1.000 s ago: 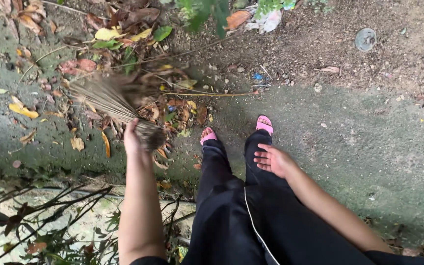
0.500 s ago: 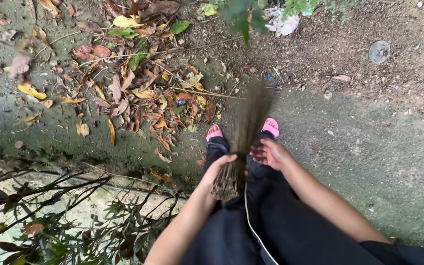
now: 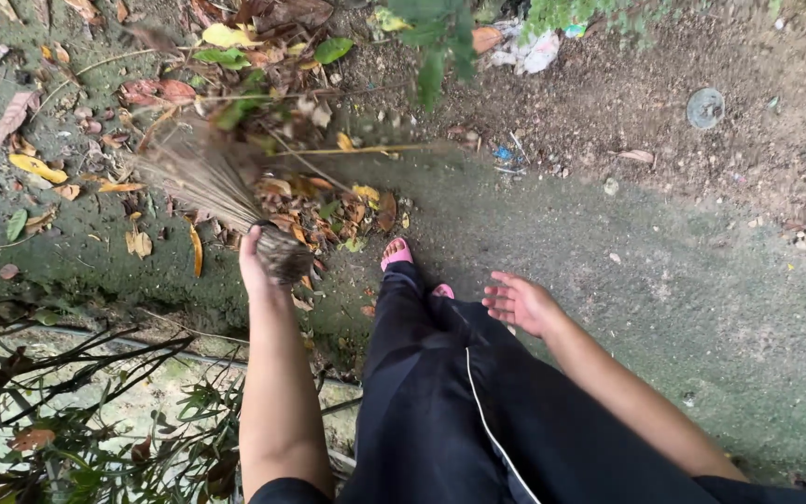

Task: Sweep fallen leaves from an outdoor dirt path using a traditional stick broom.

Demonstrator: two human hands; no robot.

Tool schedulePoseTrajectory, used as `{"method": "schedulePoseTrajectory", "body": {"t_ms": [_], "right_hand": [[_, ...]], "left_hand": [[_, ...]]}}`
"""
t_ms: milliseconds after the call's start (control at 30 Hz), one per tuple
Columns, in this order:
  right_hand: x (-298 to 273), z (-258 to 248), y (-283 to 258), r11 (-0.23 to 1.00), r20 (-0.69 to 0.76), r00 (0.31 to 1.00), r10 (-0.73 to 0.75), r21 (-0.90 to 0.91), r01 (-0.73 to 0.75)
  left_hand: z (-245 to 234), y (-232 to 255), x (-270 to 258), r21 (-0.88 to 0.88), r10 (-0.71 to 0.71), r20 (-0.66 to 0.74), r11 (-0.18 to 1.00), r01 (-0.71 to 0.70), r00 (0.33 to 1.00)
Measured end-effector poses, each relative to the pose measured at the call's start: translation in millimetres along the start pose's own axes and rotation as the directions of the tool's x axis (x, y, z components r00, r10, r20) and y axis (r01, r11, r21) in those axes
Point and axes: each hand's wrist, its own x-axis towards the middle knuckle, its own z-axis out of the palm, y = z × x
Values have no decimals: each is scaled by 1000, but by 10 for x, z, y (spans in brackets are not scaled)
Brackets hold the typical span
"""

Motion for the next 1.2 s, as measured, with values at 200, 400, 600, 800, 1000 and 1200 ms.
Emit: {"method": "schedulePoseTrajectory", "body": {"t_ms": [200,400,600,800,1000,1200], "right_hand": [[-130,-156,374,1000,26,1000,-5,17,4],[-95,-170,701,998,95,995,40,-55,-35],[53,-76,889,998,77,996,35,-53,-31],[86,221,975,1000,26,999,24,-3,-24],[140,931,1017,999,31,999,24,23,-25],[242,1476,1085,999,98,995,36,-2,-36]], "left_hand": [[-418,-396,-914,476,126,34,870,-127,991],[-772,-1114,-1910,604,-435,140,749,271,890],[-1510,-1603,-1656,439,-767,110,608,662,632],[-2140,55,-431,3,-440,229,893,451,869],[-1462,859,-506,-85,-154,-31,985,151,988],[-1523,287,-684,471,56,110,876,-101,992]]}}
